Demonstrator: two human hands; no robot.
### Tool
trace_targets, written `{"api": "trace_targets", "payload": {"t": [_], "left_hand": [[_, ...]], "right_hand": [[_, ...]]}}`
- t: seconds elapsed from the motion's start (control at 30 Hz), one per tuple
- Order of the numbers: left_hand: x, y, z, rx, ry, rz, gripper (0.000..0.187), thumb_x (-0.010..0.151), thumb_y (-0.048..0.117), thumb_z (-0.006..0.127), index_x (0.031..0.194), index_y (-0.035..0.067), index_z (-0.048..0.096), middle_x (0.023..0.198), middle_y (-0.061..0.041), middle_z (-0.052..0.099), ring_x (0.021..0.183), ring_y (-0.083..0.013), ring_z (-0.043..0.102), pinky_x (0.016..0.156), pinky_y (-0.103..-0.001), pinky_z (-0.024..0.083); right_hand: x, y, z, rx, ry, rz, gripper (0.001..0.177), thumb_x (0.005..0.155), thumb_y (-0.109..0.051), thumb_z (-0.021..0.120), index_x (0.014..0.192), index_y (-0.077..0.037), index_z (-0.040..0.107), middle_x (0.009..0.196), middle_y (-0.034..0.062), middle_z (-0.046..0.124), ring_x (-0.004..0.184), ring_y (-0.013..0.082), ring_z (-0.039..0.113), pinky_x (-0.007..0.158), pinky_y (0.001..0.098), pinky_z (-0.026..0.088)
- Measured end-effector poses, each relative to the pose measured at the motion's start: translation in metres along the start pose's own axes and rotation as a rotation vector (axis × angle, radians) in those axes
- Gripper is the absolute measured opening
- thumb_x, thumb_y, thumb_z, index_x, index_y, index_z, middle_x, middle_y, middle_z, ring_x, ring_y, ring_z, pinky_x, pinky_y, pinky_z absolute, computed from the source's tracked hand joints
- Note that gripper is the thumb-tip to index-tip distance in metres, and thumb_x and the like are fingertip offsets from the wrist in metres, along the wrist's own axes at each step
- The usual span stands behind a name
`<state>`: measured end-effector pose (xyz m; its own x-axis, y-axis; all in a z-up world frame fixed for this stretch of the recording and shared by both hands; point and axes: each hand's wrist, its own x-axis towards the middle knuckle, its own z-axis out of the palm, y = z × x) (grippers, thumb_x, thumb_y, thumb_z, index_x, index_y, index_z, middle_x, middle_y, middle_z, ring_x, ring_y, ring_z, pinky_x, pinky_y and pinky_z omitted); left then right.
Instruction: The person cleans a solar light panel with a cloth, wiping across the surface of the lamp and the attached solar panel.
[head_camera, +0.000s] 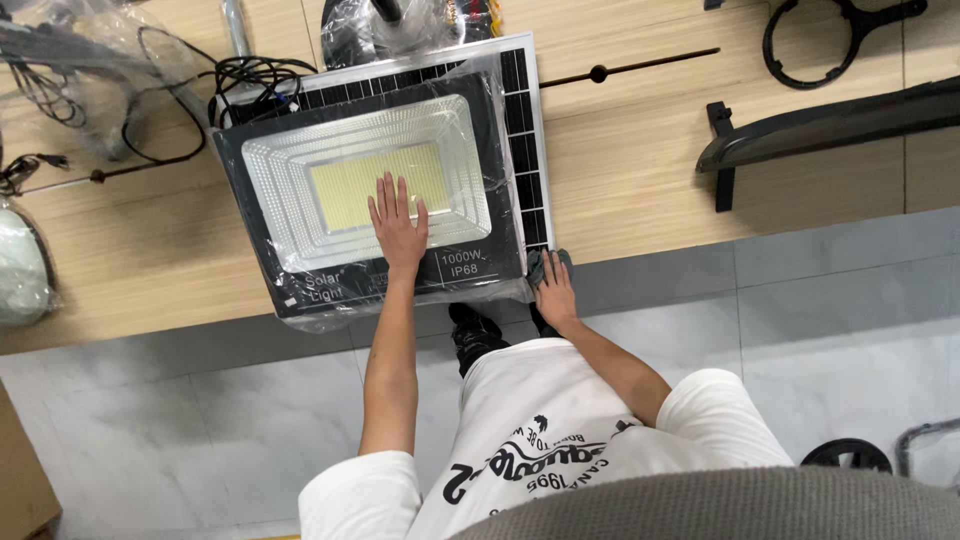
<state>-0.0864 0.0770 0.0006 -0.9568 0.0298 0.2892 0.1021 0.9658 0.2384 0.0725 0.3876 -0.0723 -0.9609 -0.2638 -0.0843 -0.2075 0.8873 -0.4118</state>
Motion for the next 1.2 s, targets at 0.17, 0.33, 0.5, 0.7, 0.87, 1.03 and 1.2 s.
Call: {"api": "trace_targets", "payload": {"t": [0.17, 0.33, 0.5, 0.7, 0.87, 1.03, 1.2], "left_hand": [[-0.003, 0.0, -0.001, -0.002, 0.0, -0.006, 0.059, 0.107, 0.034, 0.058, 0.159, 0.01, 0.043, 0.168, -0.011, 0.035, 0.157, -0.0292, 0.031, 0.129, -0.053, 0.021], [0.003, 0.0, 0.001, 0.007, -0.014, -0.014, 0.06, 0.106, 0.033, 0.058, 0.159, 0.011, 0.041, 0.168, -0.011, 0.035, 0.157, -0.0291, 0.031, 0.13, -0.052, 0.021], [0.001, -0.003, 0.007, 0.054, -0.091, -0.039, 0.062, 0.104, 0.034, 0.058, 0.159, 0.013, 0.04, 0.169, -0.01, 0.031, 0.158, -0.0283, 0.028, 0.131, -0.051, 0.018], [-0.001, -0.006, 0.007, 0.054, -0.143, -0.073, 0.063, 0.102, 0.033, 0.057, 0.159, 0.015, 0.04, 0.17, -0.009, 0.03, 0.158, -0.0275, 0.028, 0.131, -0.05, 0.018], [-0.004, -0.004, 0.008, 0.017, -0.079, -0.05, 0.062, 0.103, 0.032, 0.058, 0.16, 0.016, 0.039, 0.17, -0.009, 0.031, 0.158, -0.028, 0.029, 0.131, -0.051, 0.019], [-0.004, -0.005, 0.006, 0.003, -0.097, -0.055, 0.063, 0.102, 0.031, 0.06, 0.159, 0.015, 0.039, 0.169, -0.01, 0.032, 0.158, -0.0294, 0.029, 0.13, -0.053, 0.02], [-0.004, -0.003, 0.003, 0.029, -0.101, -0.043, 0.066, 0.102, 0.03, 0.061, 0.161, 0.015, 0.037, 0.17, -0.01, 0.03, 0.159, -0.0289, 0.027, 0.131, -0.053, 0.019]], "right_hand": [[0.033, 0.012, 0.001, -0.065, -0.054, -0.003, 0.044, 0.091, -0.024, 0.067, 0.13, -0.003, 0.065, 0.169, 0.0203, 0.021, 0.156, 0.0411, 0.017, 0.125, 0.0522, 0.023], [0.122, 0.049, -0.003, -0.023, 0.095, -0.122, 0.048, 0.095, -0.025, 0.067, 0.135, 0.0, 0.062, 0.169, 0.0199, 0.025, 0.157, 0.0429, 0.022, 0.127, 0.0518, 0.026], [0.253, 0.079, -0.001, -0.072, 0.184, -0.15, 0.064, 0.094, -0.027, 0.064, 0.15, 0.001, 0.051, 0.167, 0.0242, 0.023, 0.153, 0.0439, 0.018, 0.122, 0.0558, 0.021], [0.375, 0.109, -0.006, -0.067, 0.223, -0.147, 0.055, 0.11, -0.032, 0.057, 0.155, -0.001, 0.051, 0.173, 0.0201, 0.021, 0.16, 0.0418, 0.017, 0.128, 0.0554, 0.022], [0.435, 0.121, -0.003, -0.035, 0.245, -0.122, 0.056, 0.109, -0.035, 0.059, 0.151, 0.001, 0.051, 0.171, 0.0222, 0.022, 0.156, 0.0438, 0.019, 0.124, 0.0571, 0.024], [0.41, 0.116, 0.002, 0.028, 0.312, -0.111, 0.053, 0.112, -0.03, 0.06, 0.157, -0.004, 0.051, 0.172, 0.0218, 0.019, 0.157, 0.0439, 0.017, 0.126, 0.0563, 0.022], [0.307, 0.099, 0.013, 0.038, 0.289, -0.107, 0.054, 0.107, -0.023, 0.063, 0.156, -0.004, 0.051, 0.171, 0.021, 0.019, 0.156, 0.0449, 0.017, 0.126, 0.0553, 0.023]]}}
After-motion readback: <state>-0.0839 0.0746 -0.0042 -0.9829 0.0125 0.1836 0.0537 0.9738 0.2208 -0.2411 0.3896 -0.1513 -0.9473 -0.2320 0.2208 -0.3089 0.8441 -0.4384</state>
